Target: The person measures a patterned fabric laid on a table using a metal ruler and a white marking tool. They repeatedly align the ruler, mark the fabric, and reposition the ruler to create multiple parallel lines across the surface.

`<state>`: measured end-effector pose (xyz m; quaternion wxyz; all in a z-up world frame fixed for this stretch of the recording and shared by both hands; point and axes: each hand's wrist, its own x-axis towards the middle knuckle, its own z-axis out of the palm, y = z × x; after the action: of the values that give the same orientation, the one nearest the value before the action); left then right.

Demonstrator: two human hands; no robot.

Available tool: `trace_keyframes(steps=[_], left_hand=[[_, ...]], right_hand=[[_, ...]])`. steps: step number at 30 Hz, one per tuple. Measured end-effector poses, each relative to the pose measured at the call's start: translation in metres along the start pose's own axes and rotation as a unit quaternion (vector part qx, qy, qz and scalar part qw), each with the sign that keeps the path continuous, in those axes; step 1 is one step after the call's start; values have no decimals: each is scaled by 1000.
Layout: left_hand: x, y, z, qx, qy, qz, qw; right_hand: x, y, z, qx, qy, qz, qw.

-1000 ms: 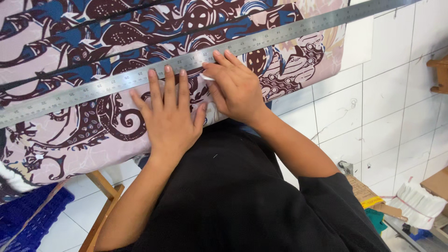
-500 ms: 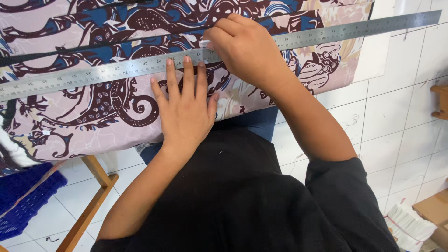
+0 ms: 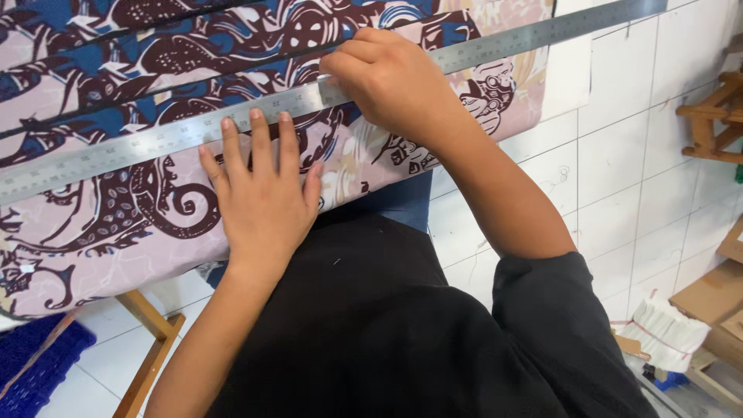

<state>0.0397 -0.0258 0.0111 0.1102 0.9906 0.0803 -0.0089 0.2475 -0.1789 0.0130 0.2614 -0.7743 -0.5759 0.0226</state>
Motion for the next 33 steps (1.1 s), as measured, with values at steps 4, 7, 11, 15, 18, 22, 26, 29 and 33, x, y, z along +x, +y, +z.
trace_keyframes(steps=[4,7,11,15,18,22,26,29,33], left_hand=[[5,-2,-3,-37,-3,13,999],[8,-3,-7,-26,-9,21,999],[11,-2,-13,-16,-3,28,999],[10,0,-13,-15,-1,26,1000],[11,-1,-13,-3,-10,30,1000],[10,-1,-12,8,-6,35,999],[10,0,-13,12,-3,38,999],[10,1,-13,18,-2,39,999],[10,1,-13,23,0,40,999]], right_hand=[[-22,19,-21,-11,-9,14,1000],[-42,31,-36,-30,1,44,999],[-65,51,-52,-54,5,51,997],[-87,69,-68,-74,-3,77,994],[-101,78,-82,-89,6,87,992],[-116,87,-98,-99,17,114,988],[-126,95,-108,-121,35,112,986],[-138,103,-111,-154,50,112,980],[-164,121,-112,-207,53,127,969]])
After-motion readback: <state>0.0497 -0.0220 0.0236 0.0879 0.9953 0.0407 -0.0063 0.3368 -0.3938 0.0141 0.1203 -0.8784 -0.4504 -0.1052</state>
